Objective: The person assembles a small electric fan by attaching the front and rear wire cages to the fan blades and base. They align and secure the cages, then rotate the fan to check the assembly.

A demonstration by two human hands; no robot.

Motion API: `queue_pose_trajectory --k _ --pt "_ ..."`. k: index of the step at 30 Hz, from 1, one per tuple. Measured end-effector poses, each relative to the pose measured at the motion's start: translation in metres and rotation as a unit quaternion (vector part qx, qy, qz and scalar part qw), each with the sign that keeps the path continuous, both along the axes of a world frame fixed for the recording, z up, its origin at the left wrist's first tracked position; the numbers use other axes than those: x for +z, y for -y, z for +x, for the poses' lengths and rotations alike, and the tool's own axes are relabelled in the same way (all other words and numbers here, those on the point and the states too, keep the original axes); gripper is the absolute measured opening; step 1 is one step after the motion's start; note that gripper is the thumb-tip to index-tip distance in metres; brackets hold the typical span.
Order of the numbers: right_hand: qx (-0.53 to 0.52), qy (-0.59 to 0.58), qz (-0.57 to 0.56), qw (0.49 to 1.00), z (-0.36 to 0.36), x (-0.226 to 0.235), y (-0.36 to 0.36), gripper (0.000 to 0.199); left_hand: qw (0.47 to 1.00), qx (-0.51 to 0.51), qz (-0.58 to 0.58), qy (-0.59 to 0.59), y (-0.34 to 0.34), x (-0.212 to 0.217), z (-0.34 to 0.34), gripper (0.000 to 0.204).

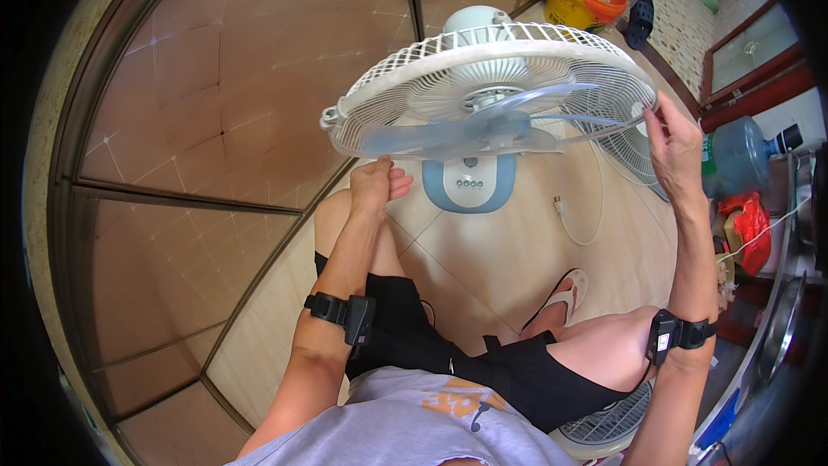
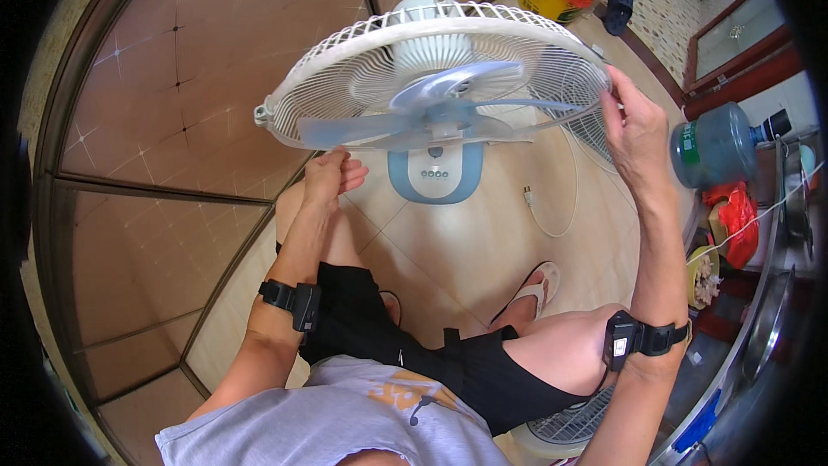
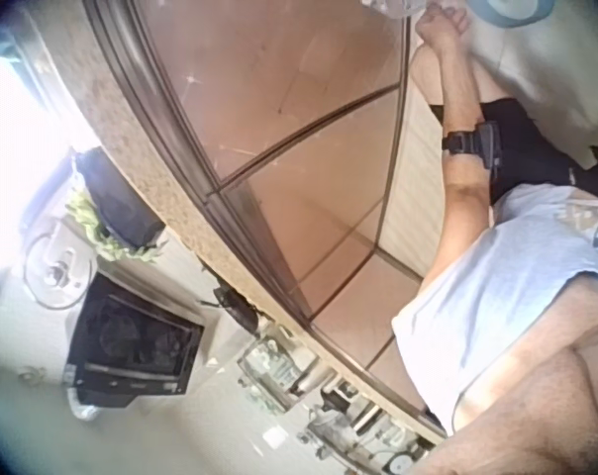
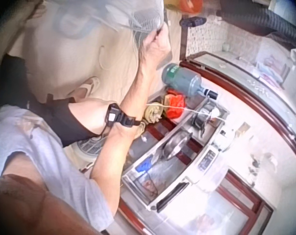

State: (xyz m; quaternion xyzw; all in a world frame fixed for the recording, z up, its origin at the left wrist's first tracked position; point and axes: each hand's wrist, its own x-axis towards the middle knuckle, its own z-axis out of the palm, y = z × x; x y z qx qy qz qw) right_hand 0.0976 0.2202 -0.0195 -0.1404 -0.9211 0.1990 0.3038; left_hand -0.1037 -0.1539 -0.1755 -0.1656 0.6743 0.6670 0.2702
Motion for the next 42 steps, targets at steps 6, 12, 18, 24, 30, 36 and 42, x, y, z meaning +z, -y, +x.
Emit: queue_pose_trajectory --k 6,12,18,24,30,36,42 --pt "-0.031 0.269 -0.054 0.961 0.010 -0.036 -0.018 0.023 0.966 -0.205 -0.043 -0.153 0.005 0.048 0.042 0.023" --pt "0.133 0.412 -0.109 0.895 -0.005 -0.138 0.009 0.026 0.916 -0.237 -0.017 -0.322 -0.006 0.132 0.072 0.024" --pt "0.022 0.346 -0.523 0.779 -0.036 -0.227 0.062 0.029 0.794 -0.404 0.365 -0.269 -0.025 0.201 0.079 0.040" --pt "-0.018 0.127 -0.738 0.663 -0.068 -0.280 0.091 0.039 0.639 -0.428 0.620 -0.158 -0.067 0.228 0.077 0.039" --pt "0.049 0.131 -0.738 0.661 -0.090 -0.291 0.082 0.028 0.680 -0.379 0.617 -0.115 -0.076 0.236 0.097 0.049" --pt "0.121 0.146 -0.724 0.663 -0.099 -0.286 0.081 0.025 0.713 -0.287 0.585 -0.259 -0.088 0.244 0.124 0.047" --pt "0.134 0.186 -0.712 0.664 -0.095 -0.295 0.081 0.027 0.696 -0.313 0.468 -0.444 -0.065 0.233 0.101 0.024"
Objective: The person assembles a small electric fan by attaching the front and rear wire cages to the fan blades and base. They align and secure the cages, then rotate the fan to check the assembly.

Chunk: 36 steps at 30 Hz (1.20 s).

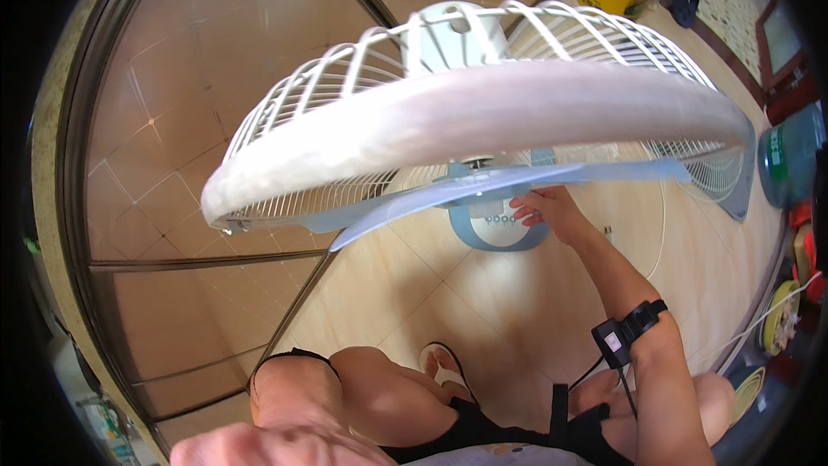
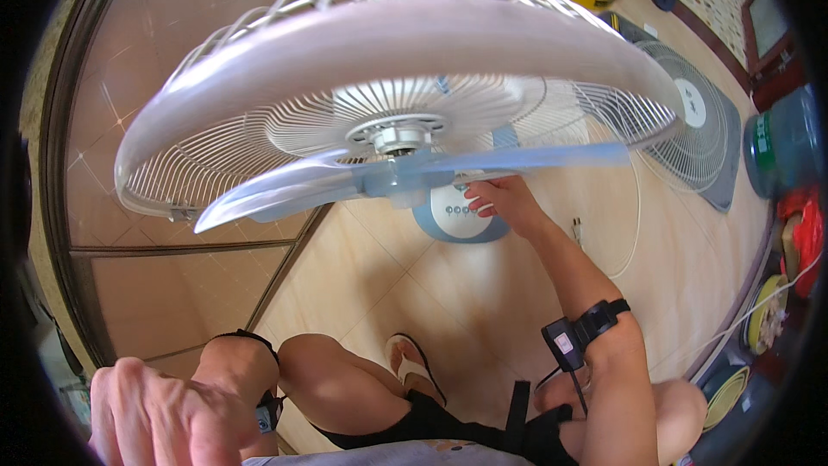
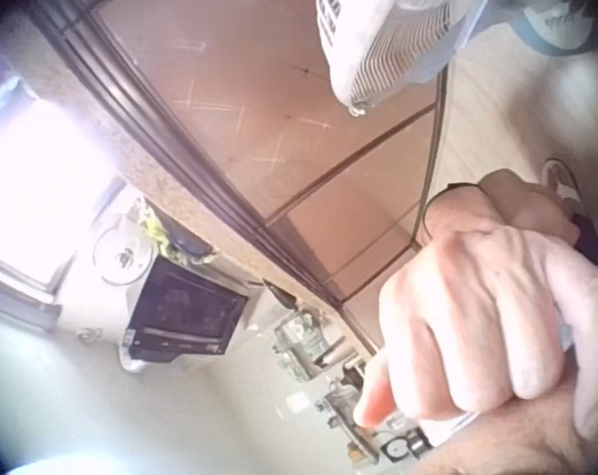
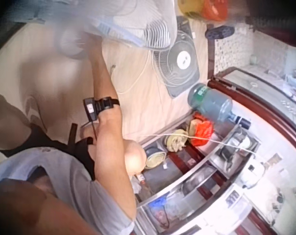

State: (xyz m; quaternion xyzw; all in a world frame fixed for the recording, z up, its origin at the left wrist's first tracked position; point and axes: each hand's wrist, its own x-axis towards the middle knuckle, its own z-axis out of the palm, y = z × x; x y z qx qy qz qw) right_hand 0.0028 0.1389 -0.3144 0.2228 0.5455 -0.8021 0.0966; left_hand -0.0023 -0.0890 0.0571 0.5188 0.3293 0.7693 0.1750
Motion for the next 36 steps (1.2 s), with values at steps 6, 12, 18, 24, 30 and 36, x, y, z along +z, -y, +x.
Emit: queue_pose_trajectory --k 6,12,18,24,30,36 --pt "-0.050 -0.035 0.013 0.998 0.007 0.007 0.006 0.027 0.756 0.557 -0.002 -0.344 0.054 -0.009 -0.029 0.024" --pt "-0.041 -0.044 0.023 0.998 0.012 0.004 0.003 0.028 0.629 0.594 -0.323 -0.384 0.086 -0.041 -0.071 0.034" --pt "-0.055 -0.035 0.033 0.997 0.011 0.002 -0.001 0.031 0.651 0.600 -0.318 -0.338 0.078 -0.051 -0.082 0.014" --pt "-0.085 -0.057 0.010 0.995 0.013 0.003 -0.003 0.031 0.638 0.633 -0.279 -0.339 0.067 -0.061 -0.091 0.013" --pt "-0.098 -0.058 0.007 0.993 0.011 0.001 -0.004 0.029 0.630 0.643 -0.264 -0.347 0.067 -0.065 -0.093 0.015" --pt "-0.100 -0.054 0.011 0.993 0.014 0.000 -0.008 0.028 0.633 0.644 -0.262 -0.339 0.065 -0.067 -0.096 0.016"
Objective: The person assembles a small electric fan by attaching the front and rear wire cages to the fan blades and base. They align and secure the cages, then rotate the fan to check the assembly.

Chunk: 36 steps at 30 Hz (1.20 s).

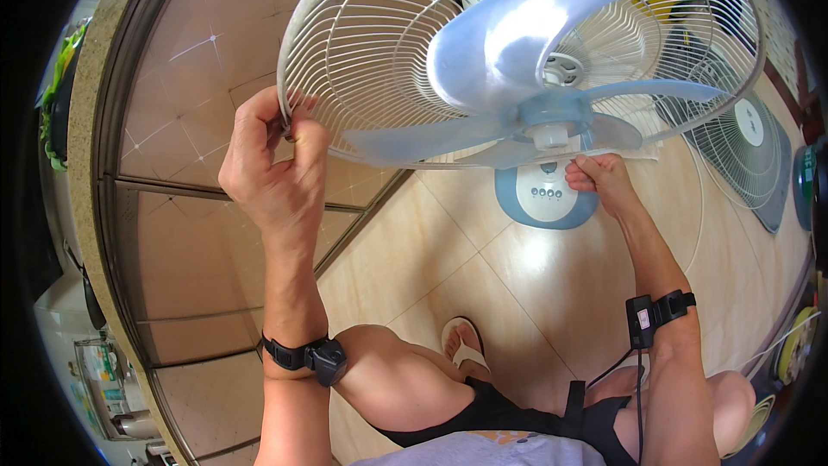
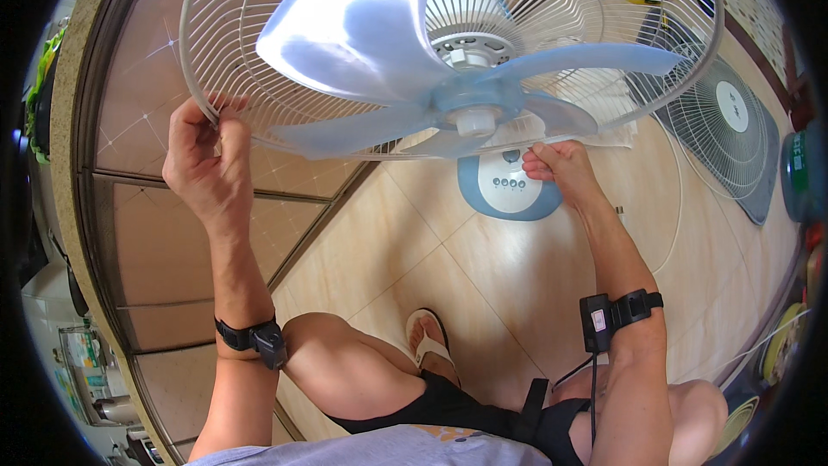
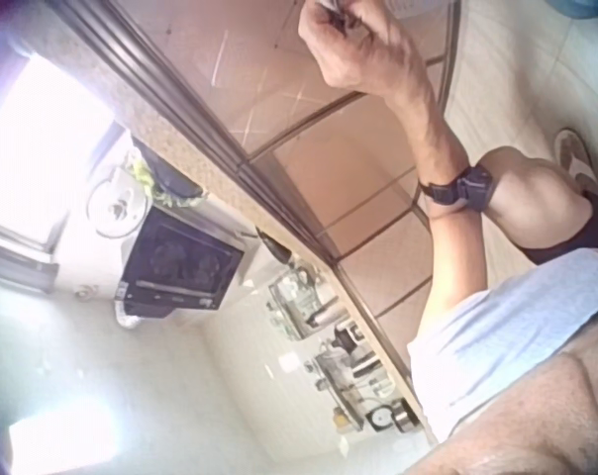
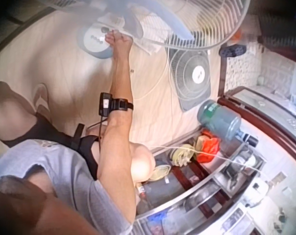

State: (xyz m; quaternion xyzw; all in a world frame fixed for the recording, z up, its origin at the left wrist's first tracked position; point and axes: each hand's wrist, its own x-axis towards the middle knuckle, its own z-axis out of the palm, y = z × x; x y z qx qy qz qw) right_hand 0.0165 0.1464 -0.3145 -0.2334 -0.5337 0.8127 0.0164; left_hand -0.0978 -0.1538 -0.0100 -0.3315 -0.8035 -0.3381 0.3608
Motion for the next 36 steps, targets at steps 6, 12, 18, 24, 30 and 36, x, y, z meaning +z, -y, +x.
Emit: queue_pose_trajectory --k 6,12,18,24,30,36 --pt "-0.009 0.002 0.008 1.000 -0.001 0.003 -0.002 0.029 1.000 -0.024 0.020 0.003 0.000 -0.005 0.001 0.016" --pt "0.022 0.013 0.010 1.000 0.001 0.006 -0.002 0.029 0.951 -0.135 0.214 0.177 0.032 -0.031 -0.009 0.035" --pt "0.030 0.027 -0.001 0.999 -0.001 0.002 -0.001 0.026 0.762 -0.011 -0.180 0.622 0.043 -0.120 0.036 0.035" --pt "0.026 0.028 0.013 0.999 -0.003 -0.002 0.000 0.027 0.855 -0.130 -0.319 0.387 -0.050 -0.197 0.038 0.039" --pt "0.001 0.037 -0.017 0.999 0.000 -0.009 0.000 0.026 0.867 -0.075 -0.293 0.395 -0.116 -0.241 0.051 0.040" --pt "-0.002 0.040 -0.025 0.999 0.000 -0.006 0.002 0.026 0.891 0.007 -0.255 0.376 -0.125 -0.265 0.029 0.032"
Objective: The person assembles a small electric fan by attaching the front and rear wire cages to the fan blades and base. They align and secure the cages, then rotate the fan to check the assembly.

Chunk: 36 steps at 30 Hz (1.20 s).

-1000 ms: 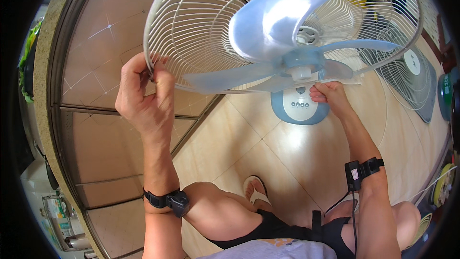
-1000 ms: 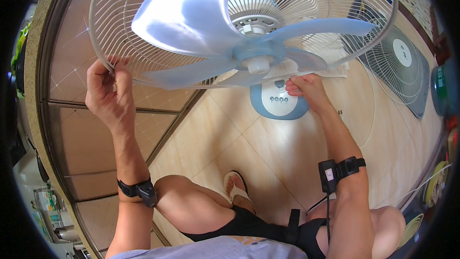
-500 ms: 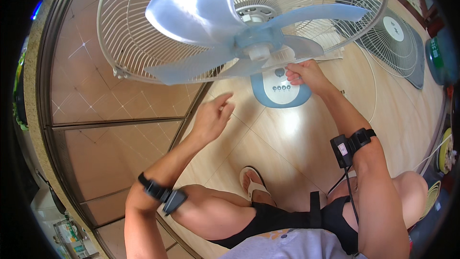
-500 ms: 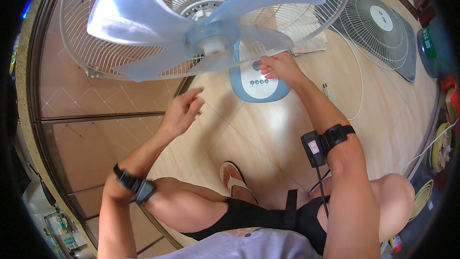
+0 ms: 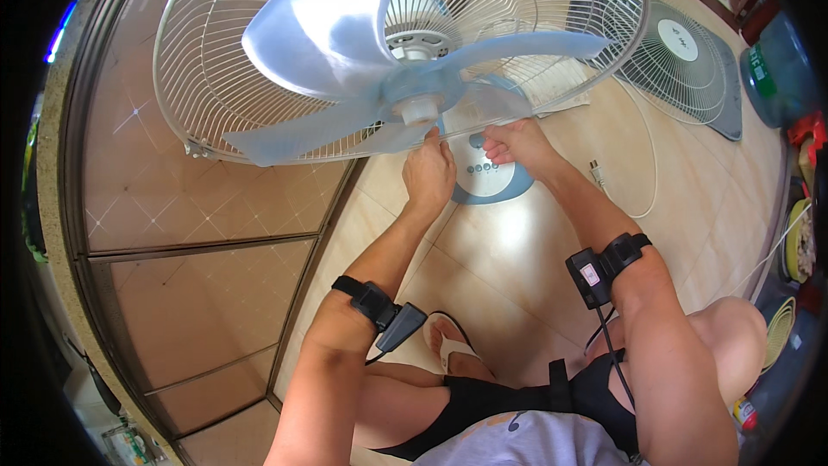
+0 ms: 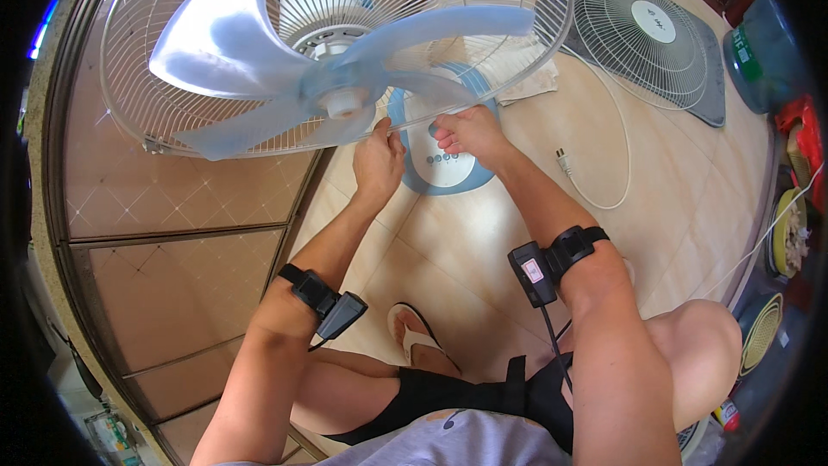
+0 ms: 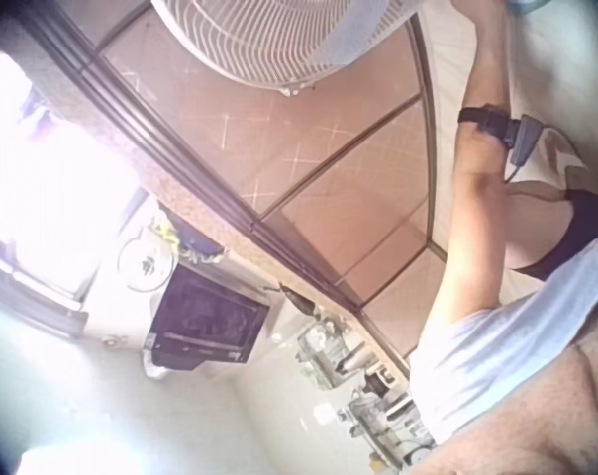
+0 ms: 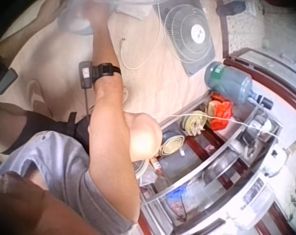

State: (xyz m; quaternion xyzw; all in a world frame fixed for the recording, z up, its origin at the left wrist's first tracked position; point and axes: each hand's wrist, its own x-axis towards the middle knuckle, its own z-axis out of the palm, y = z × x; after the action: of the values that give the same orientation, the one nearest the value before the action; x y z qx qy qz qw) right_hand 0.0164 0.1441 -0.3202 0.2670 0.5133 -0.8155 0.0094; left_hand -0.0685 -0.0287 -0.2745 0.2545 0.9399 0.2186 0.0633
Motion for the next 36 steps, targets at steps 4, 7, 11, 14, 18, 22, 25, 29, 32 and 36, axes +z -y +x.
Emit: queue_pose_trajectory --k 4,7,11,14,18,22,25,29,32,36 --pt "0.000 0.011 0.003 1.000 0.000 0.002 0.000 0.028 0.998 0.047 0.035 -0.022 -0.006 -0.009 0.003 0.028" --pt "0.005 0.010 0.000 1.000 -0.002 0.003 0.001 0.030 0.997 0.054 0.046 -0.033 -0.010 -0.006 -0.005 0.025" --pt "-0.011 -0.006 -0.019 1.000 -0.002 0.003 0.000 0.031 0.993 0.055 0.019 -0.105 -0.013 -0.007 -0.010 0.024" --pt "-0.017 -0.014 -0.017 1.000 -0.001 0.003 0.000 0.032 0.989 0.047 0.022 -0.140 -0.011 -0.013 -0.012 0.023" --pt "-0.015 -0.014 -0.003 1.000 0.000 0.005 -0.002 0.033 0.984 0.042 0.014 -0.175 -0.006 -0.022 -0.019 0.018" --pt "-0.001 0.006 0.006 1.000 0.001 0.010 -0.006 0.032 0.985 0.053 0.013 -0.162 -0.004 -0.028 -0.022 0.017" --pt "0.008 -0.015 0.025 1.000 0.003 0.013 -0.008 0.029 0.984 0.053 0.037 -0.164 -0.004 -0.029 -0.021 0.022" --pt "0.002 0.000 0.038 0.999 0.003 0.014 -0.011 0.026 0.983 0.037 0.050 -0.175 -0.001 -0.028 -0.022 0.024" --pt "-0.006 0.015 0.045 0.999 0.002 0.016 -0.015 0.023 0.985 0.035 0.049 -0.162 0.004 -0.029 -0.024 0.026" --pt "0.000 0.042 0.065 0.997 0.003 0.019 -0.023 0.019 0.985 0.022 0.046 -0.166 0.007 -0.034 -0.029 0.018"
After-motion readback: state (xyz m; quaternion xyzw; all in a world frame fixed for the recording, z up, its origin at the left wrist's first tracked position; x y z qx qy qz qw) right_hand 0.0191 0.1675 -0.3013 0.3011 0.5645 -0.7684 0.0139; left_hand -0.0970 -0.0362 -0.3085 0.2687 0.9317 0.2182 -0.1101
